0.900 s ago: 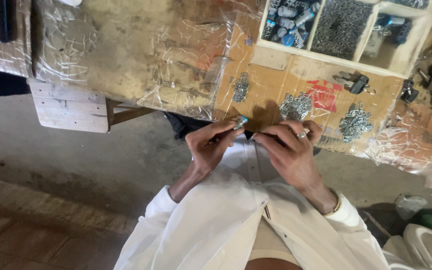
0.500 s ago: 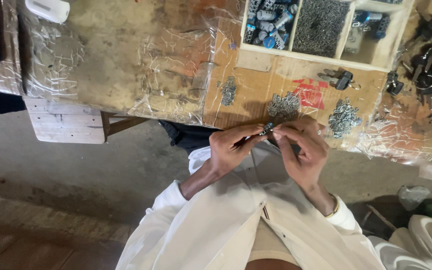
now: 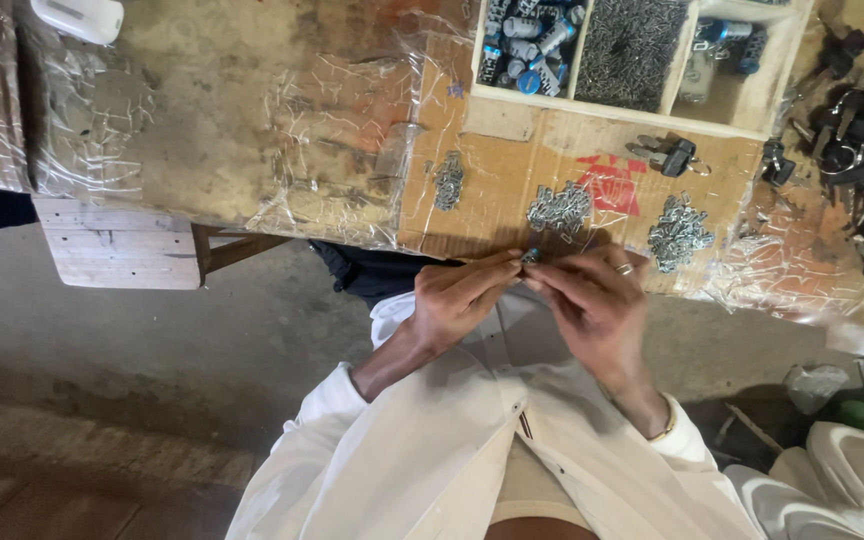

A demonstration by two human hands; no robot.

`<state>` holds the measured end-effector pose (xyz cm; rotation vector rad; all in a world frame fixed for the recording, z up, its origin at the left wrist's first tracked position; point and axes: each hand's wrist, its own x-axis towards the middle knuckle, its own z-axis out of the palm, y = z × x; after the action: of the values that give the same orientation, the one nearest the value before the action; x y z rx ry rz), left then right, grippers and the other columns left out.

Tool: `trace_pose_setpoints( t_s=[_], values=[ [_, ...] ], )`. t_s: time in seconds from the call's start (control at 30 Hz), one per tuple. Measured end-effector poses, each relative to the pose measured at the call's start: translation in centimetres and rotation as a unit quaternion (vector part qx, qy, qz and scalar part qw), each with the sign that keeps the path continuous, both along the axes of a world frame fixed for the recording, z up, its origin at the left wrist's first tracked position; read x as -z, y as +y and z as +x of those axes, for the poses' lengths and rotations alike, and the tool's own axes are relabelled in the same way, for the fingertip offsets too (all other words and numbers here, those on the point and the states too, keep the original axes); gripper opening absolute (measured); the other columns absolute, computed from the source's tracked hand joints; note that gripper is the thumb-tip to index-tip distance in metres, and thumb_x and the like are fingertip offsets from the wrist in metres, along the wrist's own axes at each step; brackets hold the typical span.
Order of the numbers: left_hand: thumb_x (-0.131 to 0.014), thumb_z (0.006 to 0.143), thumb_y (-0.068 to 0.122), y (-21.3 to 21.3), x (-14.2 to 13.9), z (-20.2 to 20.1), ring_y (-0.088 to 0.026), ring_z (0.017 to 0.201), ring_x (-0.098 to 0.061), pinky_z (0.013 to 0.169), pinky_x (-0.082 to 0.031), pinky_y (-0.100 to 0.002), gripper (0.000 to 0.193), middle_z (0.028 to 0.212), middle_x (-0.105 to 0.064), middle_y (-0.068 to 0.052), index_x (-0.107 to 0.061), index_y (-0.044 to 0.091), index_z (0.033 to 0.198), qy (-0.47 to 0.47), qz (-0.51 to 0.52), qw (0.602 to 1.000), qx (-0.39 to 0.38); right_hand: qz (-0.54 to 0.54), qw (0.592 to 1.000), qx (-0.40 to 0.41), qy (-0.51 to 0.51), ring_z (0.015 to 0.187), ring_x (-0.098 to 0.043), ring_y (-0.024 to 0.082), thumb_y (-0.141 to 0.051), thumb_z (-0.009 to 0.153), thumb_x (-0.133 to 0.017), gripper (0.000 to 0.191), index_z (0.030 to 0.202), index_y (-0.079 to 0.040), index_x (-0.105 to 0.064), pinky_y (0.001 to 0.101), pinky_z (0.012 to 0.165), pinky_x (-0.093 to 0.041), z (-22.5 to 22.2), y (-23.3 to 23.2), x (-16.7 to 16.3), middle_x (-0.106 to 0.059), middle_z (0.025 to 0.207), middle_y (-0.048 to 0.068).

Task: The person assembles lock cylinders by hand, inserting small metal pins into blue-and-silver cylindrical bodies and placing the completed units into a compartmentalized tray. The person repeatedly picks up pins and cylinders, aligns them, and inserts the pins one by one.

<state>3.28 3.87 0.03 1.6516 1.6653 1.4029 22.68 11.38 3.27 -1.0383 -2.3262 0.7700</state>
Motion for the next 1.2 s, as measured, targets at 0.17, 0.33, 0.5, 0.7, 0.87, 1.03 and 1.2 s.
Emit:
trace_pose_setpoints(
  t_s=[0.17,0.33,0.5,0.7,0.87,1.03,1.2],
  values=[
    [-0.086,0.086,0.005,0.0,-0.4,0.1,-0.021,0.094,-0.08,0.076,-0.067,-0.028,0.022,0.106,-0.078,-0.011,-0.075,0.0,0.105,-0.071,-0.026,0.997,-0.023,0.126,0.988,0.068,-0.059,0.119,-0.053,0.025,-0.026,0.085,-0.091,0.029,0.112,-0.017,-0.082,0.0411,0.101,-0.036,0.9,0.6,0.1,-0.061,0.134,0.0],
    [-0.086,0.085,0.004,-0.2,-0.6,0.0,-0.022,0.094,-0.08,0.077,-0.067,-0.028,0.023,0.106,-0.078,-0.014,-0.075,-0.002,0.104,-0.1,-0.053,0.993,-0.029,0.082,0.992,0.066,-0.07,0.131,-0.043,0.029,-0.039,0.083,-0.092,0.041,0.113,-0.014,-0.078,0.0467,0.11,-0.029,1.3,0.2,-1.3,-0.054,0.144,0.003],
    [-0.087,0.084,0.003,-0.1,-0.4,0.1,-0.02,0.092,-0.08,0.076,-0.066,-0.027,0.025,0.107,-0.078,-0.014,-0.074,-0.002,0.104,-0.133,-0.053,0.989,-0.033,0.168,0.984,0.042,-0.034,0.13,-0.044,0.028,-0.037,0.079,-0.091,0.032,0.107,-0.025,-0.079,0.0465,0.109,-0.027,1.3,0.7,-0.2,-0.06,0.139,0.003],
    [-0.086,0.085,0.002,-0.2,-0.3,0.2,-0.02,0.089,-0.08,0.073,-0.066,-0.027,0.024,0.107,-0.078,-0.014,-0.074,-0.002,0.105,-0.136,-0.061,0.988,-0.037,0.091,0.995,-0.018,-0.035,0.11,-0.063,0.021,-0.009,0.081,-0.089,0.028,0.106,-0.013,-0.078,0.0444,0.106,-0.032,2.1,-0.4,-0.3,-0.073,0.113,-0.002],
    [-0.088,0.084,0.004,-0.1,-0.4,0.3,-0.018,0.086,-0.08,0.07,-0.065,-0.026,0.024,0.105,-0.079,-0.012,-0.075,0.0,0.103,-0.105,-0.054,0.992,-0.045,-0.024,0.998,0.017,0.061,0.098,-0.065,0.02,0.001,0.089,-0.083,0.028,0.113,-0.01,-0.075,0.0303,0.092,-0.045,-0.2,-0.7,-0.4,-0.074,0.107,0.003],
    [-0.087,0.084,0.003,-0.1,-0.3,0.3,-0.02,0.089,-0.08,0.072,-0.066,-0.028,0.024,0.105,-0.078,-0.011,-0.075,0.001,0.105,-0.055,-0.026,0.997,-0.038,-0.033,0.997,0.024,0.072,0.093,-0.067,0.017,-0.001,0.088,-0.083,0.028,0.114,-0.008,-0.071,0.0342,0.09,-0.04,-1.4,-0.6,-1.0,-0.075,0.104,0.003],
    [-0.082,0.087,-0.003,-0.3,0.0,0.1,-0.019,0.087,-0.08,0.067,-0.065,-0.028,0.02,0.106,-0.079,-0.011,-0.077,0.001,0.106,0.02,0.008,1.0,-0.009,-0.001,0.999,0.036,0.008,0.082,-0.062,0.015,-0.008,0.083,-0.087,0.03,0.107,-0.012,-0.07,0.0377,0.092,-0.041,-2.3,-0.3,-2.3,-0.073,0.095,0.0]
  ],
)
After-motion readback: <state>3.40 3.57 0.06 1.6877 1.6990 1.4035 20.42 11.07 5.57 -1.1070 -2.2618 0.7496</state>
